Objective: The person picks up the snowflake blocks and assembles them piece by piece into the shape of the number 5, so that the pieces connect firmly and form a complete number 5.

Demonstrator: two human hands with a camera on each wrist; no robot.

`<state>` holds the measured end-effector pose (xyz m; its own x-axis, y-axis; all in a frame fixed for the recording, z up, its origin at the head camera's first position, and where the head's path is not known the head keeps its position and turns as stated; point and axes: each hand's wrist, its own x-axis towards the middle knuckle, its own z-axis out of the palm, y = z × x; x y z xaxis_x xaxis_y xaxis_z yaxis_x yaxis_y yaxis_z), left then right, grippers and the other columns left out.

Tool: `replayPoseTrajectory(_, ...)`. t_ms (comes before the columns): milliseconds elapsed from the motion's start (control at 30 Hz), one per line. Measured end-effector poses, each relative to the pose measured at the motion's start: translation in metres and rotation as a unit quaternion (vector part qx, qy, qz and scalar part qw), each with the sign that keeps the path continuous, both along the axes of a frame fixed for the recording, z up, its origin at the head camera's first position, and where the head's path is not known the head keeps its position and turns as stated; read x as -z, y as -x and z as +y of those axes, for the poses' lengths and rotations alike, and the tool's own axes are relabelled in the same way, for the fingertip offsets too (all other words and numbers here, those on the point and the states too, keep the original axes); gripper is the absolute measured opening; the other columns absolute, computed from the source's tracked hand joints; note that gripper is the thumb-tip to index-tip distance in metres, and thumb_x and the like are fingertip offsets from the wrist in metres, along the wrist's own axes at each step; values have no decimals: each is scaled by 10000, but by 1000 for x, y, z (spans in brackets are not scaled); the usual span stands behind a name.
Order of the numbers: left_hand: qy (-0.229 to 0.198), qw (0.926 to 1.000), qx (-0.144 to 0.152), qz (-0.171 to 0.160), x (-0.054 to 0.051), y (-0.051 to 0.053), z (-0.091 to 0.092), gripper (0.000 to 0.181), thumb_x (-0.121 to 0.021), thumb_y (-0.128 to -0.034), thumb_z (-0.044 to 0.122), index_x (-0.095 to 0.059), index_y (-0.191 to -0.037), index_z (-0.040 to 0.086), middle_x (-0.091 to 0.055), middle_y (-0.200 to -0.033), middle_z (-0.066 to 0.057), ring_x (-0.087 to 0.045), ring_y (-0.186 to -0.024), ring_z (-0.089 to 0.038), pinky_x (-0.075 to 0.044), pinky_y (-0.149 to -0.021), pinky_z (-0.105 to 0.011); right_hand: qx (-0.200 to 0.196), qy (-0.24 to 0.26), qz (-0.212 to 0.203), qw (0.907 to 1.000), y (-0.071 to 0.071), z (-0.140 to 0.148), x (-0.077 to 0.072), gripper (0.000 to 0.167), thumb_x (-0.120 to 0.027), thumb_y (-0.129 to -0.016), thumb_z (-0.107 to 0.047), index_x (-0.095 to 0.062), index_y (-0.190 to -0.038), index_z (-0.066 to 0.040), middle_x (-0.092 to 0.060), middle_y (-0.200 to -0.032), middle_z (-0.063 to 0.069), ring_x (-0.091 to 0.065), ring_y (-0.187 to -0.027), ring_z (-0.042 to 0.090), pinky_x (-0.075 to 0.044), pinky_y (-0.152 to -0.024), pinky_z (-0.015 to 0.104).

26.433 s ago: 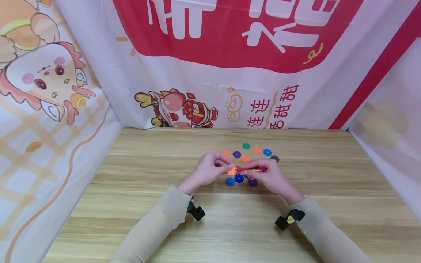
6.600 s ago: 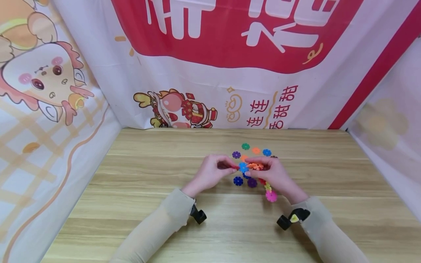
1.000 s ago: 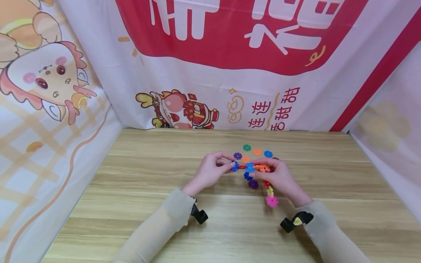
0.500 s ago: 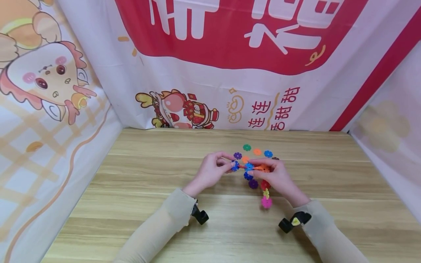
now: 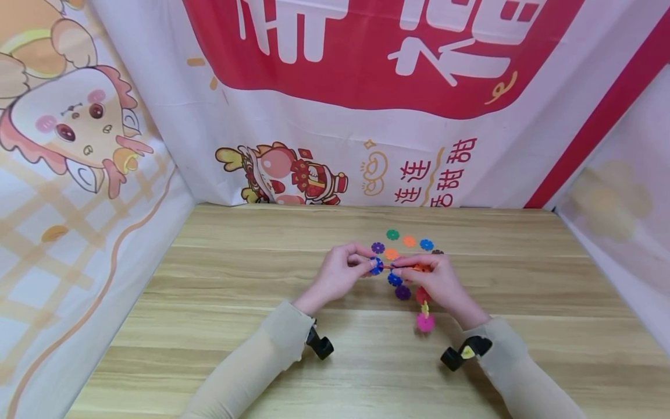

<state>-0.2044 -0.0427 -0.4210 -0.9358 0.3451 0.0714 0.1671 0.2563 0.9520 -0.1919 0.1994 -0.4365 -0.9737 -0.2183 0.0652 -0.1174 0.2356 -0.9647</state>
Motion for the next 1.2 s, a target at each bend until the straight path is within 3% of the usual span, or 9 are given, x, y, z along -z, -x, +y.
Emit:
replayPoseTrajectory(167, -169, 9999, -15, -15, 1, -1, 4, 79, -708, -969, 83, -718, -1047, 84, -751, -859, 21, -704, -785, -167, -584, -722, -377, -32, -47, 81, 10000, 0, 0, 1, 240, -795, -917, -195, -777, -1102, -43, -742, -1090, 84, -705, -961, 377, -605, -785, 359)
replayPoseTrajectory(467, -258, 9997, 7, 17, 1, -1, 7, 80, -705, -970, 81, -713, -1050, 75, -748, -853, 18, -700, -780, -165, -584, -742, -434, 125, -145, 67, 9998, 0, -1, -3, 212, -805, -908, -242, -795, -1058, -93, -736, -1092, 74, -722, -922, 266, -595, -818, 470)
replayPoseTrajectory(733, -365, 9992, 150, -105, 1, 2, 3, 184, -707, -984, 157, -702, -1145, 68, -756, -890, -1, -715, -821, -176, -564, -845, -540, 121, -57, -143, 9998, 1, 3, -1, 239, -779, -932, -267, -787, -1087, -86, -723, -1127, 95, -700, -967, 389, -581, -844, 507)
replayPoseTrajectory(933, -183, 9996, 200, -72, 0, 1, -3, 220, -698, -991, 164, -699, -1186, 62, -750, -909, 12, -709, -850, -165, -582, -831, -436, 145, -63, -89, 9998, 1, 5, 0, 254, -792, -919, -272, -787, -1082, -78, -727, -1150, 77, -716, -951, 276, -588, -844, 465)
replayPoseTrajectory(1200, 134, 9987, 460, 182, 2, 4, -5, 180, -701, -982, 126, -730, -1156, 88, -736, -885, 28, -692, -831, -158, -577, -755, -324, 13, -130, -112, 9999, 1, 6, -2, 234, -792, -921, -242, -783, -1082, -73, -732, -1150, 64, -717, -978, 255, -589, -845, 444)
